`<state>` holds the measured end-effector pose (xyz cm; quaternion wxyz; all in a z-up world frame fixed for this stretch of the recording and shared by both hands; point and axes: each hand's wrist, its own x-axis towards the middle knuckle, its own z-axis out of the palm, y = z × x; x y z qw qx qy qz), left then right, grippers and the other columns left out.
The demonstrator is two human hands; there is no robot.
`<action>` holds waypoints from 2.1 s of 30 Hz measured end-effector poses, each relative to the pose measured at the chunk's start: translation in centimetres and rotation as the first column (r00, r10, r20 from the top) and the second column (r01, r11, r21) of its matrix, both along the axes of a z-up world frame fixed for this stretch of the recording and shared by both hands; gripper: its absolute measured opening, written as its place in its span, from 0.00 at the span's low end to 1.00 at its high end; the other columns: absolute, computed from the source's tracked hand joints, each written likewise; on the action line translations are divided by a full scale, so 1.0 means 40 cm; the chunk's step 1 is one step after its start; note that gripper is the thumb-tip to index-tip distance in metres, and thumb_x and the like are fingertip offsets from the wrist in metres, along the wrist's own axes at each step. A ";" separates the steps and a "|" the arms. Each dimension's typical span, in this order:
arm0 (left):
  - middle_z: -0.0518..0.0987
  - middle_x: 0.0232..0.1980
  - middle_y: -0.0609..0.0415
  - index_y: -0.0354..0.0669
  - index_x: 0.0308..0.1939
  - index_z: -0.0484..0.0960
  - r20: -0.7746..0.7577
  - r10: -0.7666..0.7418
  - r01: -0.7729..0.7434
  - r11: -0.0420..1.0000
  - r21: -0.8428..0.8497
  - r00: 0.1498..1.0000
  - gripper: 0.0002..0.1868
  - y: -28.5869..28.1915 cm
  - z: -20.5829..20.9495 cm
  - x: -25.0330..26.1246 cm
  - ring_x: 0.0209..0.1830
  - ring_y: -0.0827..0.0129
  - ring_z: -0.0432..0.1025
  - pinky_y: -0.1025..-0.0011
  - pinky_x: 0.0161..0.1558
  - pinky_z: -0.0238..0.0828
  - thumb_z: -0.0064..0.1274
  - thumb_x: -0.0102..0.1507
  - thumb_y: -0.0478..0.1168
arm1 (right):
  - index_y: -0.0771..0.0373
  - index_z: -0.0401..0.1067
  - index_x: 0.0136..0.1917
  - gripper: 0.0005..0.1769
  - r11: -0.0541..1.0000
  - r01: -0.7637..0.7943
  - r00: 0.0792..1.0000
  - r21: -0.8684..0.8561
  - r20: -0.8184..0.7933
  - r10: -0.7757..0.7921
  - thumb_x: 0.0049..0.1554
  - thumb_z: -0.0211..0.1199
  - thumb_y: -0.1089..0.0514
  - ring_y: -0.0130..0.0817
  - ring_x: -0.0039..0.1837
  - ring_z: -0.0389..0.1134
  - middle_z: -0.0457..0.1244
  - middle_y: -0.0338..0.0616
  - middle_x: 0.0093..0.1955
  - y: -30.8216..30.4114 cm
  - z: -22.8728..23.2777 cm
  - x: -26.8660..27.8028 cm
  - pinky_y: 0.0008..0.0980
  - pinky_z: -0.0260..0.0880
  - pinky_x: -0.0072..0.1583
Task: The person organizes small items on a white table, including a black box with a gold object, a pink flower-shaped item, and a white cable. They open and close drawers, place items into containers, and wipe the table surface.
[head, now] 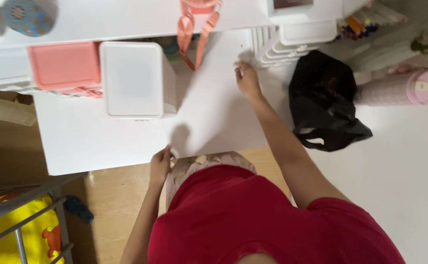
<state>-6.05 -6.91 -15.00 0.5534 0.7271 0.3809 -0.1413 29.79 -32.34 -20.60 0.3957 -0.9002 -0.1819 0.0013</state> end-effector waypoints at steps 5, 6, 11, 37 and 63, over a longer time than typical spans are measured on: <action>0.64 0.12 0.57 0.35 0.29 0.81 0.003 0.185 -0.185 0.982 0.022 0.983 0.32 0.063 0.086 -0.079 0.12 0.74 0.61 0.72 0.18 0.58 0.39 0.71 0.59 | 0.83 0.60 0.72 0.36 0.913 -0.005 0.932 -0.407 0.329 0.152 0.49 0.55 0.73 0.66 0.73 0.55 0.53 0.71 0.73 0.045 -0.107 0.166 0.48 0.58 0.72; 0.64 0.12 0.57 0.35 0.28 0.81 0.016 0.207 -0.208 0.978 0.026 0.978 0.32 0.070 0.099 -0.077 0.11 0.74 0.61 0.72 0.18 0.57 0.39 0.71 0.59 | 0.82 0.61 0.71 0.34 0.892 0.026 0.911 -0.451 0.378 0.164 0.50 0.56 0.72 0.63 0.73 0.56 0.54 0.69 0.72 0.055 -0.110 0.180 0.47 0.59 0.71; 0.61 0.12 0.58 0.35 0.28 0.80 0.029 0.295 -0.293 0.955 -0.048 0.955 0.32 0.076 0.147 -0.094 0.11 0.76 0.57 0.73 0.18 0.50 0.41 0.72 0.58 | 0.78 0.69 0.65 0.26 0.822 -0.018 0.934 -0.569 0.284 0.216 0.52 0.58 0.72 0.55 0.67 0.63 0.60 0.60 0.67 0.057 -0.125 0.120 0.41 0.68 0.66; 0.79 0.22 0.50 0.37 0.41 0.84 -0.137 -0.186 0.192 0.981 0.029 0.973 0.23 0.301 0.116 0.116 0.20 0.70 0.70 0.71 0.28 0.67 0.40 0.73 0.50 | 0.64 0.79 0.50 0.10 0.925 0.278 0.793 -0.259 -0.481 -0.374 0.55 0.67 0.60 0.39 0.49 0.73 0.72 0.48 0.46 -0.635 0.328 -0.421 0.38 0.71 0.51; 0.67 0.74 0.43 0.34 0.56 0.64 0.637 -0.130 0.121 0.991 0.057 0.759 0.32 0.263 0.207 0.184 0.69 0.53 0.71 0.58 0.59 0.79 0.71 0.57 0.31 | 0.65 0.48 0.78 0.50 0.799 -0.571 0.767 0.189 -0.226 0.601 0.56 0.75 0.48 0.55 0.72 0.58 0.51 0.62 0.74 0.212 0.433 -0.417 0.46 0.69 0.66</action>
